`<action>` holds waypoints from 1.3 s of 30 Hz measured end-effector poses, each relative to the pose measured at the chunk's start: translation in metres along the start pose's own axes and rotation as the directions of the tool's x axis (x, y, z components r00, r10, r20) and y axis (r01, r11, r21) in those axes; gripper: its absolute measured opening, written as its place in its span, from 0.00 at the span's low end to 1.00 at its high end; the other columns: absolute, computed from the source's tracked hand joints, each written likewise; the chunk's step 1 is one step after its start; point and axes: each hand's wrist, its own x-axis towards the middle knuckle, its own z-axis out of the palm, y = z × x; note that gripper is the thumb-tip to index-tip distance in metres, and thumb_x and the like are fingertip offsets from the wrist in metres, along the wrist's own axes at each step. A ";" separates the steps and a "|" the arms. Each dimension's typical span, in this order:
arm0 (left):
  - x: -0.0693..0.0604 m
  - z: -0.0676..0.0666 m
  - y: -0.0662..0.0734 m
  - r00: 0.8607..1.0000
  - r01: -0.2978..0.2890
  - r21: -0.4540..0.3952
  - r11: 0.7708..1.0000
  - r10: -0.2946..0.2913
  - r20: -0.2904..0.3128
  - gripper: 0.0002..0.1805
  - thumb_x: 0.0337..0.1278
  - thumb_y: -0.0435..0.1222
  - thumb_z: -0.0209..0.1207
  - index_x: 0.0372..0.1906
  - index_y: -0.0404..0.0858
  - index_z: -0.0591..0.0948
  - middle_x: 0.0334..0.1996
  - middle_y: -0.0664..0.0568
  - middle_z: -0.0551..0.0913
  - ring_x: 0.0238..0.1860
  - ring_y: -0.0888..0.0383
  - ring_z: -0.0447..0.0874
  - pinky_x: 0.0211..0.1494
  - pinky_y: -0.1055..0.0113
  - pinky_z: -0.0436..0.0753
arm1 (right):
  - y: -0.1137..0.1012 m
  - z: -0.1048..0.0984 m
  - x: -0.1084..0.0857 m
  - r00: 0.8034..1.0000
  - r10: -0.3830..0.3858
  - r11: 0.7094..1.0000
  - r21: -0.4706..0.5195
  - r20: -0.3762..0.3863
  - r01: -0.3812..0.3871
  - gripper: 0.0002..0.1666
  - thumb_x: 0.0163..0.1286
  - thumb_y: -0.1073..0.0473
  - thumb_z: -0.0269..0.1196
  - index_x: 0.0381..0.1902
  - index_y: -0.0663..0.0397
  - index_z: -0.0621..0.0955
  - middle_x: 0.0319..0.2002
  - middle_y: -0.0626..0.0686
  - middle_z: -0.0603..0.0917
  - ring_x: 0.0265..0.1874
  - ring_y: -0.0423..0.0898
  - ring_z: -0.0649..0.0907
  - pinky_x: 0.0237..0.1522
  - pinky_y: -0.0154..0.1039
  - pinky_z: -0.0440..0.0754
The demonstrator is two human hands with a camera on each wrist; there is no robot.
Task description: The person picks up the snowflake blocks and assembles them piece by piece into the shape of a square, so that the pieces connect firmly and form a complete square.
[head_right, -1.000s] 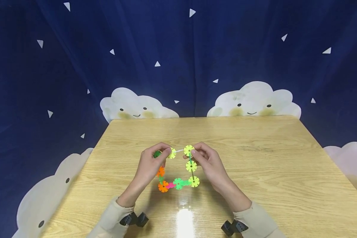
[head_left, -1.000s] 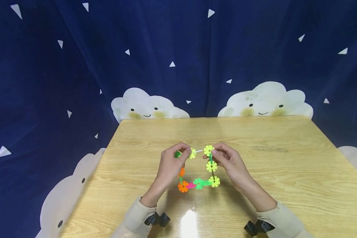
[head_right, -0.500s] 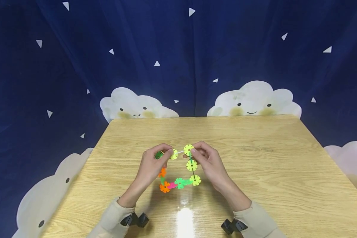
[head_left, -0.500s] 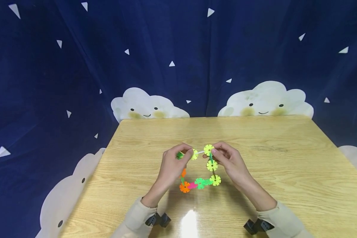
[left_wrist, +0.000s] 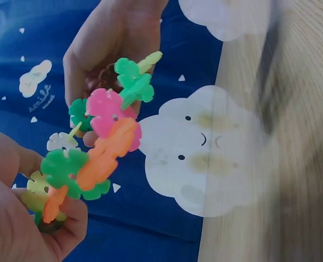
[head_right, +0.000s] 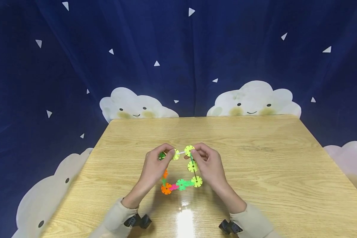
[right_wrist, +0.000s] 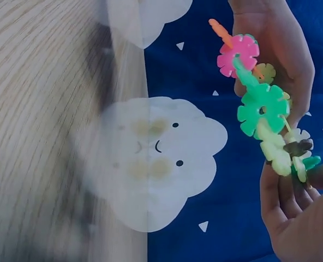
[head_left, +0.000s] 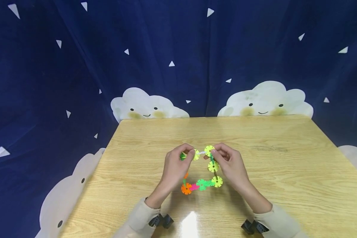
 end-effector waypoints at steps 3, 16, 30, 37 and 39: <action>-0.001 0.002 0.001 1.000 -0.021 0.025 0.999 0.021 -0.005 0.07 0.72 0.38 0.59 0.39 0.46 0.87 0.34 0.60 0.85 0.34 0.61 0.79 0.41 0.65 0.76 | -0.003 0.002 -0.001 0.999 -0.028 0.999 -0.018 -0.029 0.028 0.09 0.78 0.58 0.63 0.41 0.58 0.85 0.34 0.55 0.92 0.20 0.36 0.72 0.21 0.31 0.66; 0.006 0.006 -0.002 0.994 0.049 -0.090 0.995 -0.041 0.097 0.15 0.81 0.45 0.50 0.48 0.42 0.84 0.32 0.53 0.80 0.29 0.58 0.75 0.36 0.66 0.76 | 0.001 -0.006 -0.001 0.997 0.067 0.997 -0.026 -0.029 -0.068 0.11 0.79 0.57 0.62 0.43 0.60 0.84 0.36 0.55 0.92 0.23 0.38 0.69 0.29 0.34 0.69; 0.016 0.006 -0.028 0.895 0.419 -0.379 0.825 -0.304 0.327 0.31 0.83 0.52 0.35 0.65 0.31 0.72 0.57 0.36 0.76 0.43 0.48 0.79 0.44 0.48 0.89 | 0.030 -0.029 0.016 0.953 0.302 0.942 0.159 -0.016 -0.296 0.15 0.81 0.56 0.59 0.51 0.64 0.80 0.42 0.55 0.92 0.46 0.43 0.89 0.46 0.35 0.84; 0.024 0.012 -0.047 0.831 0.529 -0.452 0.718 -0.333 0.445 0.34 0.83 0.51 0.35 0.60 0.23 0.75 0.50 0.34 0.83 0.38 0.40 0.88 0.43 0.48 0.90 | 0.049 -0.041 0.026 0.914 0.403 0.915 0.057 -0.050 -0.400 0.19 0.79 0.52 0.63 0.55 0.63 0.81 0.43 0.46 0.88 0.41 0.41 0.83 0.43 0.36 0.83; 0.029 0.015 -0.051 0.826 0.538 -0.457 0.709 -0.332 0.456 0.33 0.83 0.50 0.37 0.61 0.22 0.74 0.51 0.33 0.83 0.41 0.35 0.88 0.46 0.47 0.90 | 0.056 -0.042 0.030 0.907 0.416 0.909 0.026 -0.063 -0.415 0.20 0.78 0.54 0.63 0.56 0.65 0.81 0.43 0.48 0.84 0.39 0.41 0.80 0.40 0.35 0.85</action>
